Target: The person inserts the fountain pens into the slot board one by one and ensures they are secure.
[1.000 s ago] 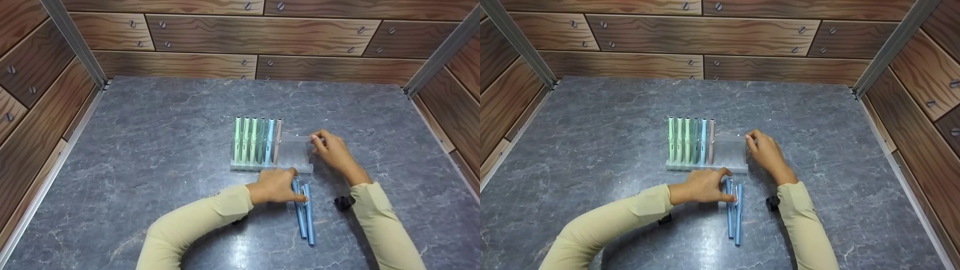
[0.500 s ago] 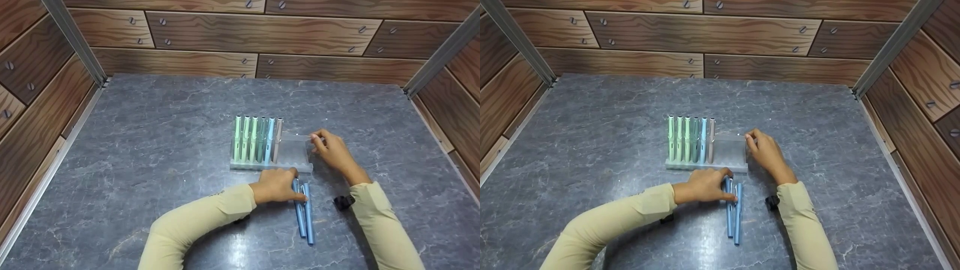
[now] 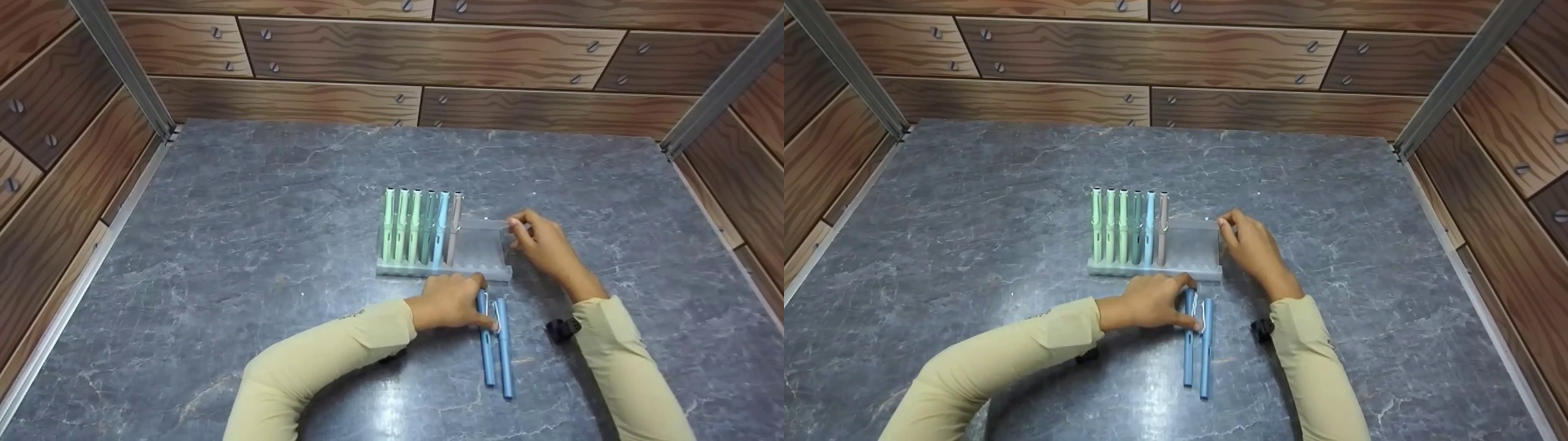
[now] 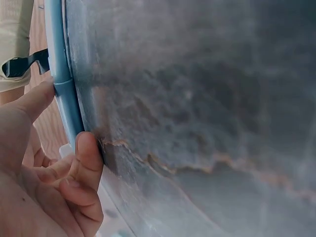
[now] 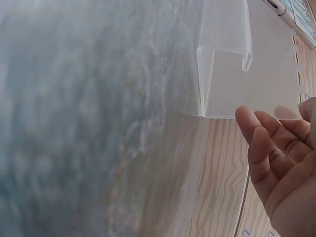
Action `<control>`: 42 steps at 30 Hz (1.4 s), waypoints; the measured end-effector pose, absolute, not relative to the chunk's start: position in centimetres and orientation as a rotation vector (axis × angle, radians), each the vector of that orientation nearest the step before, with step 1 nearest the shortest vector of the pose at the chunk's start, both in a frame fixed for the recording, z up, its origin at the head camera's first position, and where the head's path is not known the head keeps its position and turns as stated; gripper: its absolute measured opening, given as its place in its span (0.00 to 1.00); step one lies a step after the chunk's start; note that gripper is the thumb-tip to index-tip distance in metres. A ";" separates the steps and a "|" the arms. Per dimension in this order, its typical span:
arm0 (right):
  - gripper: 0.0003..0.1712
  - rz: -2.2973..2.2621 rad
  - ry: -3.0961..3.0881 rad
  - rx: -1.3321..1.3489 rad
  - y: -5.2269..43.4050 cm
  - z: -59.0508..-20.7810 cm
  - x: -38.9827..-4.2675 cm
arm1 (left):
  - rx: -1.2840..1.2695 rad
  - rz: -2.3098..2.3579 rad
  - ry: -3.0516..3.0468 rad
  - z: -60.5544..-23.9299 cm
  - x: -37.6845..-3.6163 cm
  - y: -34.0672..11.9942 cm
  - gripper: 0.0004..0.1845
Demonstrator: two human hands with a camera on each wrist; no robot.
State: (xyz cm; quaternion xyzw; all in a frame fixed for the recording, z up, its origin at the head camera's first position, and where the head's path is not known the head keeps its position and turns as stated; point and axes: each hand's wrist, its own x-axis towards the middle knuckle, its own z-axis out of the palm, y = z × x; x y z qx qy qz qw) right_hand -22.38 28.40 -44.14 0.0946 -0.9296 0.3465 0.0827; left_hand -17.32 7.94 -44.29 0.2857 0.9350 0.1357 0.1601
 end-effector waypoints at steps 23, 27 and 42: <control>0.17 1.231 -2.744 0.241 28.2 -44.4 -22.6 | 0.772 0.497 2.555 -43.7 -17.8 7.4 0.31; 0.17 1.253 -2.747 0.237 28.2 -44.4 -22.6 | 0.778 0.616 2.495 -43.5 -17.8 7.1 0.32; 0.19 1.181 -2.773 0.248 28.3 -44.1 -22.5 | 0.874 1.056 2.302 -42.4 -18.8 6.4 0.36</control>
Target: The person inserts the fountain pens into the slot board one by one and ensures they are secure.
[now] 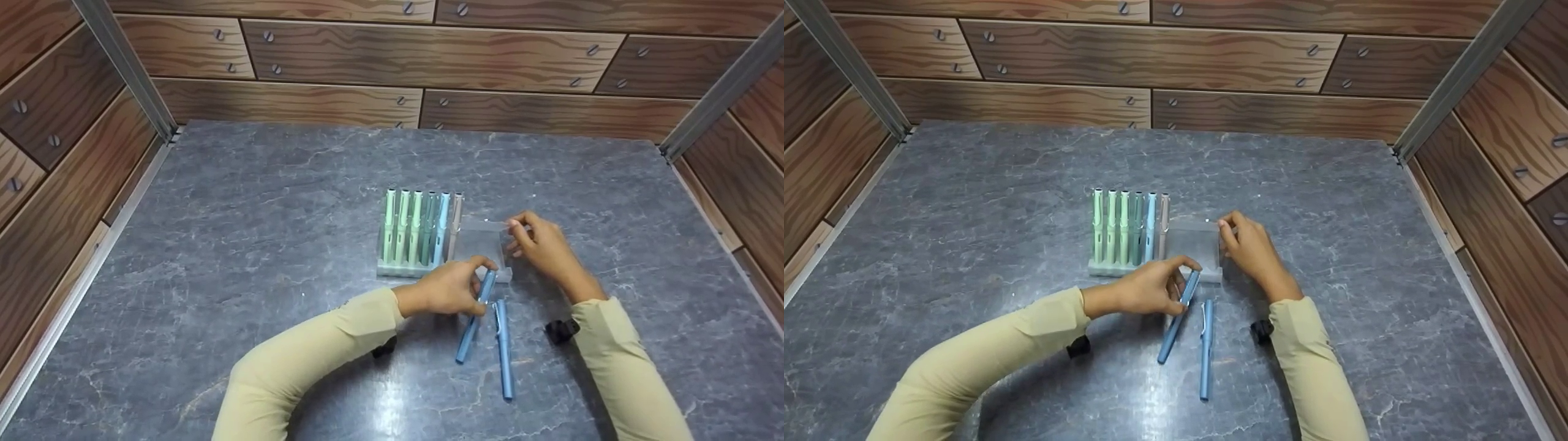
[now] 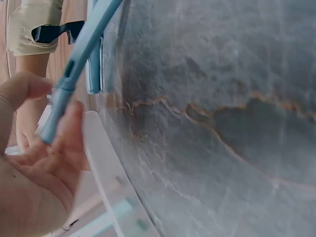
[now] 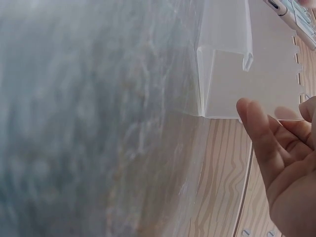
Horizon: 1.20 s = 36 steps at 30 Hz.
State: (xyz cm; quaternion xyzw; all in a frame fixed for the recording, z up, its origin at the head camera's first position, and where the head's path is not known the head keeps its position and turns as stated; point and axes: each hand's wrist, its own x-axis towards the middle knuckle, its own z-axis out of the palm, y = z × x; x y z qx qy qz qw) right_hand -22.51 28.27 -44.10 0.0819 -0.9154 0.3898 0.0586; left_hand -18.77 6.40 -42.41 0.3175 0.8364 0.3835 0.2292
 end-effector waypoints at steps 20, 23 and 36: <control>0.17 1.054 -2.782 0.251 28.3 -44.0 -22.6 | 1.038 1.223 2.419 -39.6 -20.9 5.1 0.36; 0.18 1.051 -2.786 0.249 28.3 -44.0 -22.5 | 1.043 1.232 2.472 -39.4 -21.2 4.9 0.36; 0.17 0.974 -2.785 0.255 28.2 -44.0 -22.4 | 1.025 1.262 2.677 -39.3 -22.7 4.8 0.35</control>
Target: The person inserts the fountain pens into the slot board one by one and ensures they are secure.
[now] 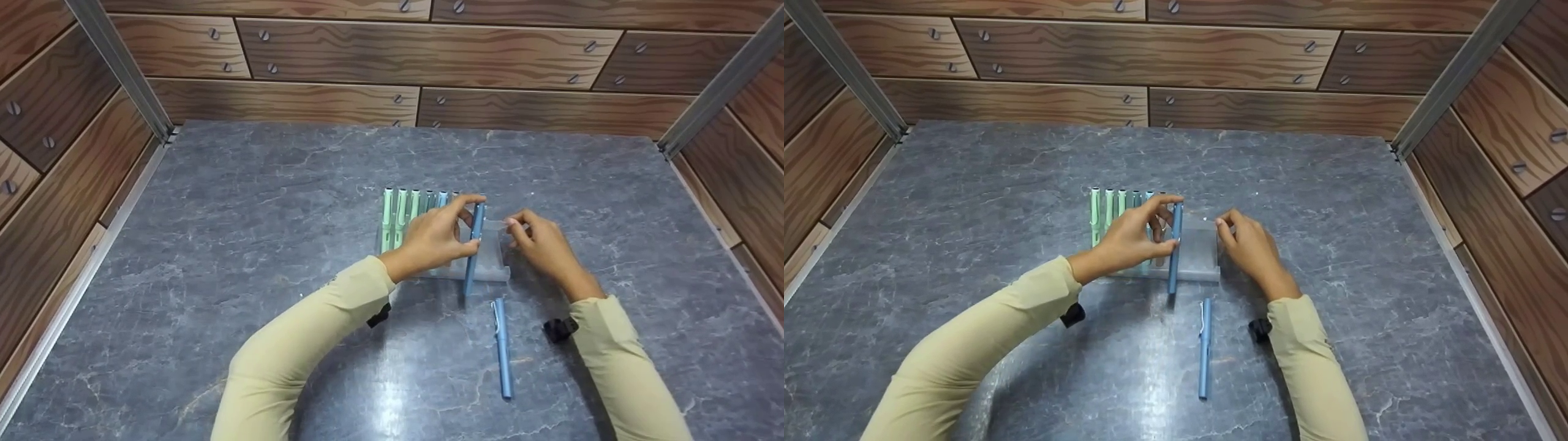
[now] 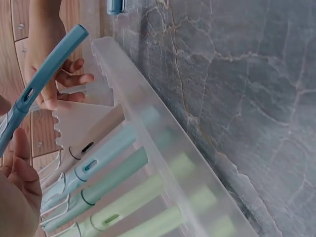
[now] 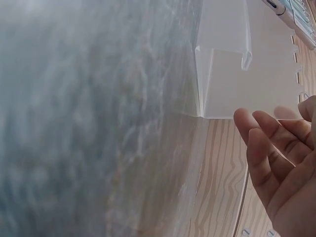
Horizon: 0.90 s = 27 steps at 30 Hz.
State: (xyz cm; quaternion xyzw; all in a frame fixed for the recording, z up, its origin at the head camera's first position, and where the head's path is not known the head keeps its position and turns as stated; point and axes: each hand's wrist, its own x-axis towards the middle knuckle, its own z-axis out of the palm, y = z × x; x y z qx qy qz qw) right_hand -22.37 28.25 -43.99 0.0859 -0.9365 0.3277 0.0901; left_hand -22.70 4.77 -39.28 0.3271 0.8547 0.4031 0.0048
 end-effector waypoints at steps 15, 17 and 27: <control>0.16 0.961 -2.788 0.239 28.2 -43.9 -22.4 | 1.059 1.170 2.937 -39.4 -23.3 5.1 0.34; 0.16 0.960 -2.785 0.247 28.3 -44.0 -22.4 | 1.069 1.163 2.967 -39.5 -23.4 5.1 0.34; 0.16 0.967 -2.776 0.258 28.3 -44.1 -22.4 | 1.100 1.120 3.094 -40.1 -23.6 5.1 0.33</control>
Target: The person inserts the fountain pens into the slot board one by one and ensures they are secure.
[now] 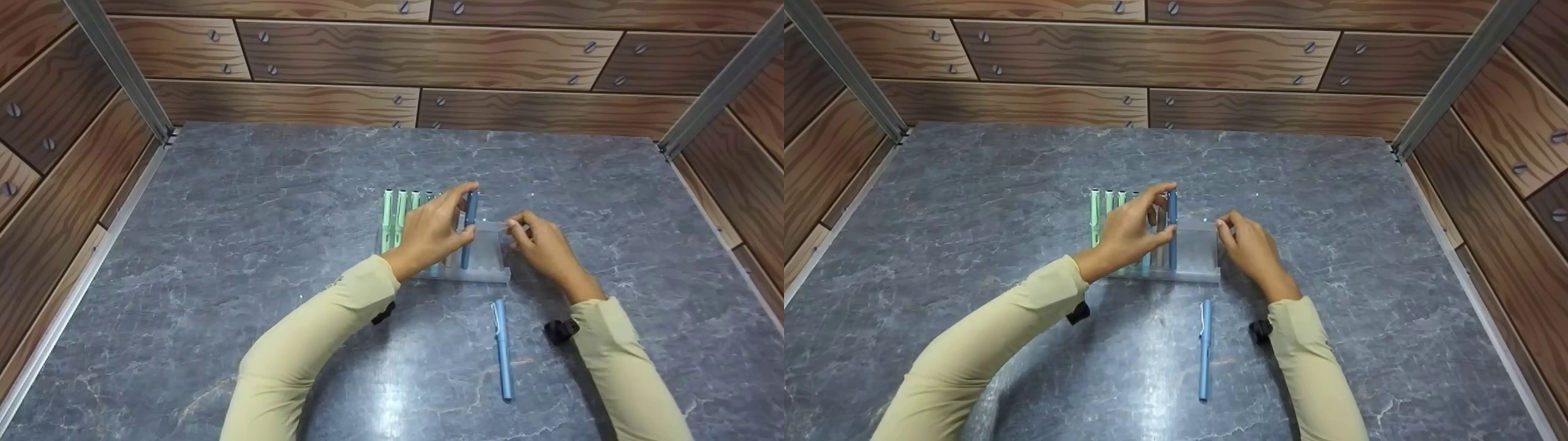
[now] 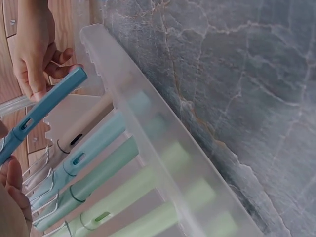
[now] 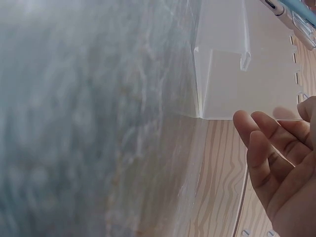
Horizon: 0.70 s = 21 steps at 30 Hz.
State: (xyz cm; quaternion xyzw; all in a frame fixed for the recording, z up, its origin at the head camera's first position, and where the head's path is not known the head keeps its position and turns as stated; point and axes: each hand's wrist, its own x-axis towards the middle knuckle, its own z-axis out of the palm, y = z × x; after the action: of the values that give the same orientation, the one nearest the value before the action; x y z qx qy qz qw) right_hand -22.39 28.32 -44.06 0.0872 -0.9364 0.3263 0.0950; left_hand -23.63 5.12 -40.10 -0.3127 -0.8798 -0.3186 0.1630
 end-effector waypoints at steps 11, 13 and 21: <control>0.14 0.967 -2.763 0.266 28.3 -44.1 -22.6 | -0.881 -0.784 -2.461 -41.0 -23.7 5.3 0.32; 0.14 0.964 -2.763 0.264 28.2 -44.1 -22.6 | -0.885 -0.777 -2.465 -41.1 -23.7 5.3 0.33; 0.16 0.962 -2.777 0.253 28.2 -44.0 -22.4 | -0.911 -0.753 -2.488 -41.4 -23.8 5.3 0.33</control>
State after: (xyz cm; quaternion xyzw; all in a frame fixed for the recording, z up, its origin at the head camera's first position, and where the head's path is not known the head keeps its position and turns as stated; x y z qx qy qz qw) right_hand -22.41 28.24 -44.02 0.0853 -0.9371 0.3247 0.0957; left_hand -23.81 5.34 -41.43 -0.3245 -0.8865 -0.2682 0.1923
